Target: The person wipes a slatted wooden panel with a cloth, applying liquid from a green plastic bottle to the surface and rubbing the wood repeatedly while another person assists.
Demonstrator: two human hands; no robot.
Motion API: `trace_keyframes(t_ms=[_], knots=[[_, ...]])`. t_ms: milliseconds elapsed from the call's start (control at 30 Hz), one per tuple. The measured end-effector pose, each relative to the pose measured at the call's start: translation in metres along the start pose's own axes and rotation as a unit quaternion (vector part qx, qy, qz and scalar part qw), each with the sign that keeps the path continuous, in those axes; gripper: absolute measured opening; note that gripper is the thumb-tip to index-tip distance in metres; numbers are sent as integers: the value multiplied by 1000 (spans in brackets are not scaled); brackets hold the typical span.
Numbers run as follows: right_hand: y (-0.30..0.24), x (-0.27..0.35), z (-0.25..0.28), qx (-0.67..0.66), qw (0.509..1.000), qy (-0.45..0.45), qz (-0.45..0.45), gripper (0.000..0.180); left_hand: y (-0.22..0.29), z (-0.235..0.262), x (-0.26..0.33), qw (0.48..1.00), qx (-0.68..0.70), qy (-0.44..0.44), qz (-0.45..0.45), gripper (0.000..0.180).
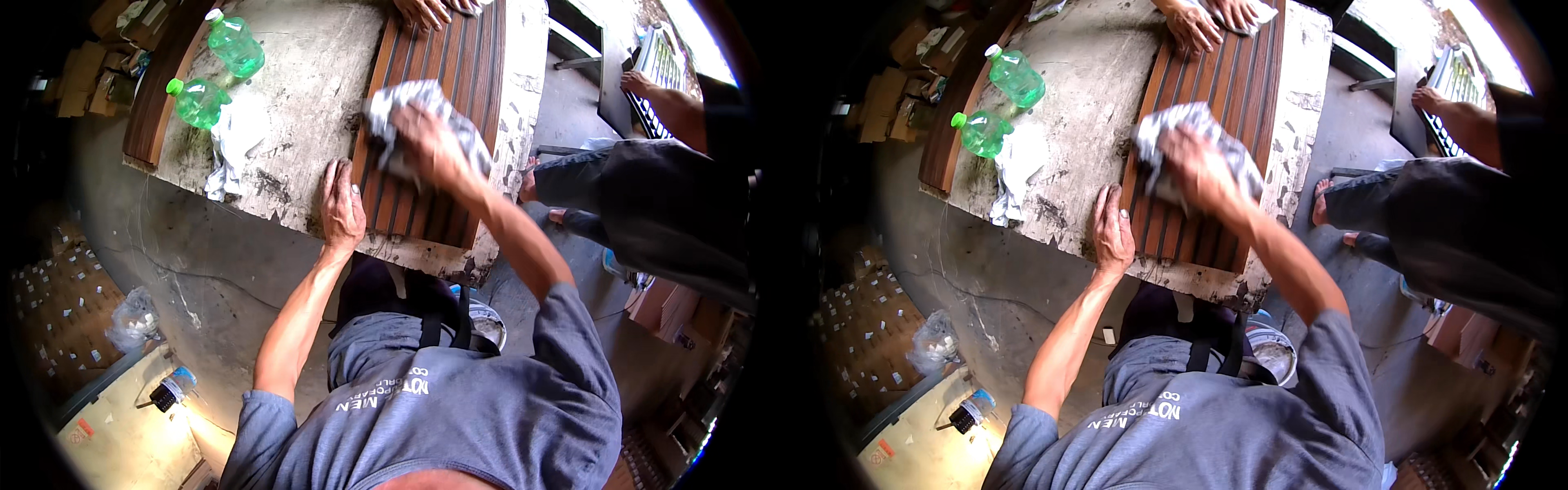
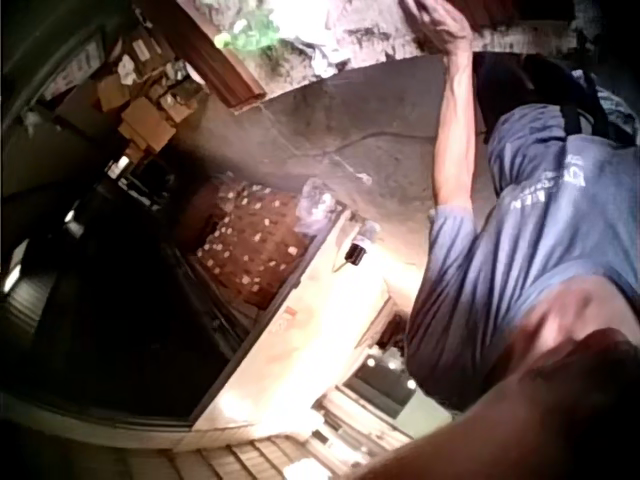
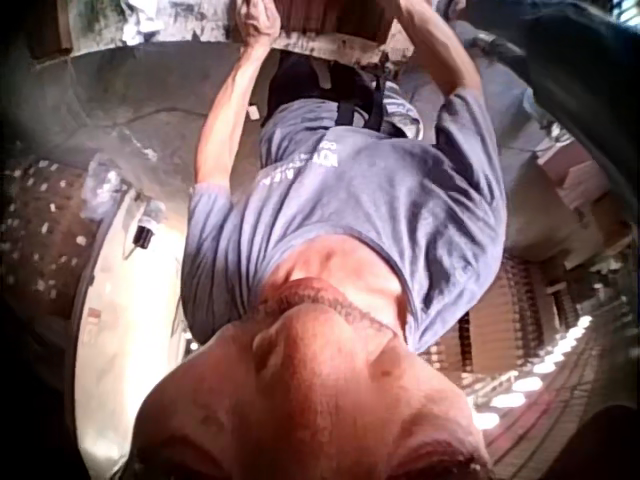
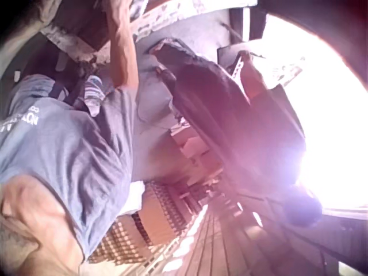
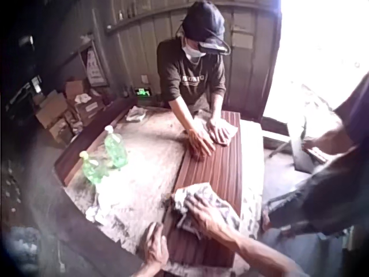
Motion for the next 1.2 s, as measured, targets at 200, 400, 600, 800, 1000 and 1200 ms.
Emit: trace_keyframes(t_ms=[200, 400, 600, 800, 1000, 1200], knots=[[29, -39, -28, 36, 981, 154, -112, 31, 1, 0, -3, 1000, 13, -1, -17, 40], [-75, 74, 41, -28, 987, -119, -108, 52, -3, -3, -1, 999, 4, 13, -36, 40], [84, 20, 35, 105, 979, 130, -117, 45, -5, -5, 1, 999, -13, -4, -36, 42], [38, 2, -9, 120, 962, 170, -175, 55, -3, -3, -2, 999, -4, -10, -34, 42], [-108, 88, 21, -56, 995, -38, -78, 51, -16, 2, 3, 986, 102, 59, 116, 41], [-3, -20, -14, 84, 981, 116, -135, 41, -21, 2, 6, 991, 82, 78, 71, 39]])
Point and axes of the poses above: each hand's wrist, its own x-axis away from the middle knuckle, its own z-axis out of the back of the hand, y = z × x, the point moved 2 cm from there along -x, towards the middle knuckle, and after that the axes turned 13 degrees about y, right-handed, at the moved point
